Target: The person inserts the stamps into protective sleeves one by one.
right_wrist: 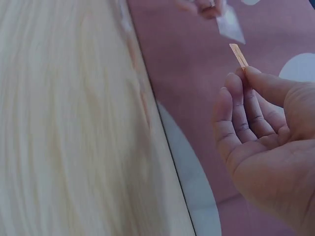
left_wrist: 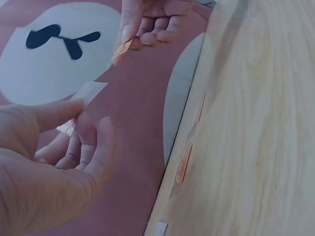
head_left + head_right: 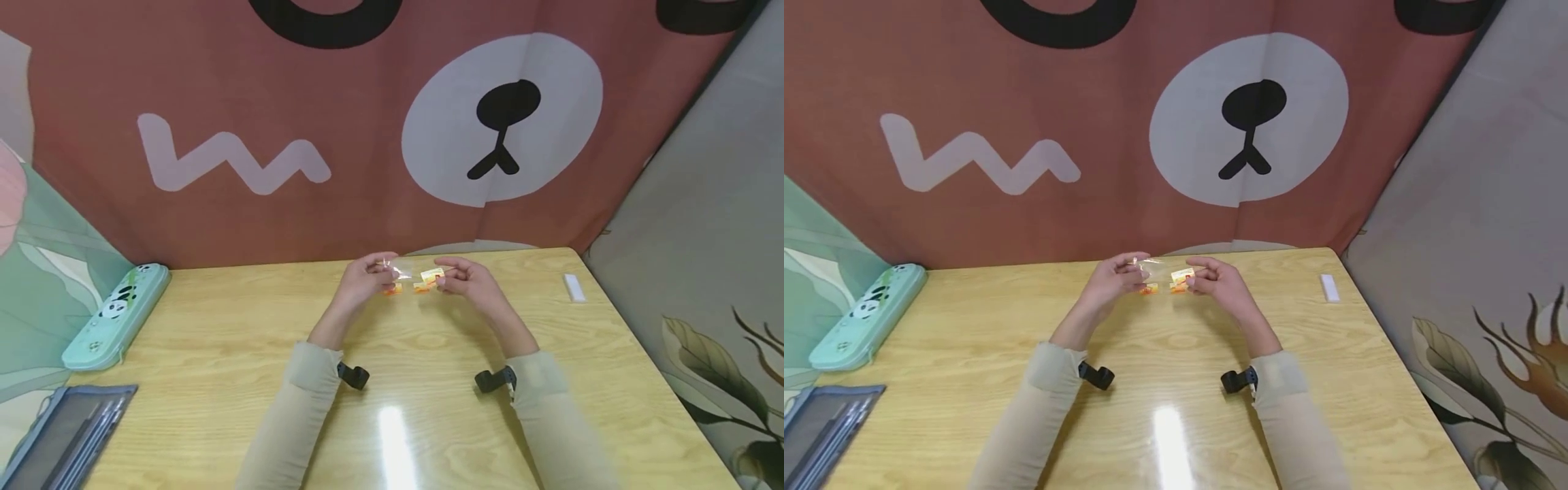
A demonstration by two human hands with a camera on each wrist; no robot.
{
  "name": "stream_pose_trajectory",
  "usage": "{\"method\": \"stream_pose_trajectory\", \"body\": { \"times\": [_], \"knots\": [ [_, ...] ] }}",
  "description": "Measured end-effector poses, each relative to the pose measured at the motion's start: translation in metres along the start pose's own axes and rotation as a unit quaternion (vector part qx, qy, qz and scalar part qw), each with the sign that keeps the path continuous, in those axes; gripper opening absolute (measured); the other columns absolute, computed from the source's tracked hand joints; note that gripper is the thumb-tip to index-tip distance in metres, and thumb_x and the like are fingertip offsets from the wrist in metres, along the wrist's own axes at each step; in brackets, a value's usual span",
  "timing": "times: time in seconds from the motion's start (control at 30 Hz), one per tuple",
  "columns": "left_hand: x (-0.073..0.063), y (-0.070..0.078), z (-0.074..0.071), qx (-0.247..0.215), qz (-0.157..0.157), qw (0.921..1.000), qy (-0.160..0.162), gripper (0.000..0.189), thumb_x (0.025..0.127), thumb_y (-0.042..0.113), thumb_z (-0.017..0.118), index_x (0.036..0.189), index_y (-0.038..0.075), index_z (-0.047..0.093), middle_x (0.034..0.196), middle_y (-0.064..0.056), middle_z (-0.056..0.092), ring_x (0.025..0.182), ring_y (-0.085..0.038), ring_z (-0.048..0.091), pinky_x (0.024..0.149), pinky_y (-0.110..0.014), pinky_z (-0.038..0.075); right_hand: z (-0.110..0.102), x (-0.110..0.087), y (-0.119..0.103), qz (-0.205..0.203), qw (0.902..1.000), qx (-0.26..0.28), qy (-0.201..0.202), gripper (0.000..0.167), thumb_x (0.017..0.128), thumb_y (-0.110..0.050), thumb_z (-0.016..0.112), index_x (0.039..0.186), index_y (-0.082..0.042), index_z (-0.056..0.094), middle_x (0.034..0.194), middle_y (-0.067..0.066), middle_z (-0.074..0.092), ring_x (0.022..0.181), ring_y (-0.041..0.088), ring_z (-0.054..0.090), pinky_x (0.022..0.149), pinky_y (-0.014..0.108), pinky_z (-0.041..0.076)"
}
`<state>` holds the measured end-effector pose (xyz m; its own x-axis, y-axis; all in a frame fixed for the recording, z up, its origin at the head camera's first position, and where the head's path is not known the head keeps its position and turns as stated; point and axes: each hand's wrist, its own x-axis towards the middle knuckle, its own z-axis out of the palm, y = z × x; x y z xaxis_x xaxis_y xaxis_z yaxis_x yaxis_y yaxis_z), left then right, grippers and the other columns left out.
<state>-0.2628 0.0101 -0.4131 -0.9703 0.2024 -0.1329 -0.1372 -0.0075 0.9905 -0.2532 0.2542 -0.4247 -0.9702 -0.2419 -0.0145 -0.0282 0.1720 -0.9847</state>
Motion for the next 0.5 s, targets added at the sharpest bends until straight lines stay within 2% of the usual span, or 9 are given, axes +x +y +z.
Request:
{"method": "stream_pose_trajectory", "body": {
  "times": [0.1,0.17,0.23,0.37,0.5],
  "knots": [
    [-0.001,-0.004,-0.004,-0.006,-0.005,0.9999,0.007,0.032,0.095,0.002,0.066,0.127,0.0,0.067,0.111,-0.014,0.069,0.113,-0.036,0.066,0.104,-0.053,0.054,0.009,0.003,-0.002,0.006,0.9998,0.02,0.005,0.045,0.098,-0.009,0.067,0.141,0.001,0.056,0.091,-0.004,0.067,0.087,0.008,0.07,0.095,0.041,0.061],
    [-0.003,-0.005,-0.005,-0.005,-0.003,1.0,0.005,0.03,0.096,0.003,0.066,0.126,-0.003,0.068,0.122,-0.019,0.069,0.111,-0.034,0.068,0.103,-0.051,0.056,0.014,0.005,-0.002,0.01,0.9994,0.027,0.016,0.043,0.097,-0.007,0.067,0.138,0.001,0.058,0.09,-0.004,0.067,0.085,0.009,0.07,0.094,0.042,0.061],
    [-0.005,-0.005,-0.005,-0.005,0.001,1.0,0.0,0.029,0.098,0.006,0.064,0.125,-0.004,0.068,0.125,-0.023,0.068,0.105,-0.029,0.072,0.102,-0.052,0.056,0.017,0.007,-0.002,0.012,0.9991,0.031,0.027,0.04,0.097,-0.007,0.067,0.135,0.001,0.059,0.09,-0.003,0.068,0.086,0.013,0.071,0.094,0.044,0.061],
    [-0.007,-0.005,-0.005,-0.009,-0.002,0.9999,0.008,0.027,0.1,0.009,0.062,0.124,-0.003,0.068,0.111,-0.023,0.074,0.084,-0.017,0.076,0.098,-0.052,0.058,0.019,0.009,-0.002,0.018,0.9985,0.039,0.034,0.035,0.097,-0.005,0.066,0.131,0.0,0.059,0.091,0.002,0.071,0.086,0.02,0.073,0.092,0.044,0.062],
    [-0.007,-0.004,-0.007,-0.028,-0.013,0.9993,0.022,0.028,0.1,0.01,0.063,0.123,-0.004,0.069,0.105,-0.02,0.076,0.076,-0.011,0.075,0.087,-0.041,0.064,0.018,0.01,-0.004,0.027,0.9979,0.049,0.034,0.033,0.099,-0.005,0.064,0.13,0.002,0.058,0.092,0.001,0.072,0.082,0.015,0.073,0.092,0.044,0.062]
  ]
}}
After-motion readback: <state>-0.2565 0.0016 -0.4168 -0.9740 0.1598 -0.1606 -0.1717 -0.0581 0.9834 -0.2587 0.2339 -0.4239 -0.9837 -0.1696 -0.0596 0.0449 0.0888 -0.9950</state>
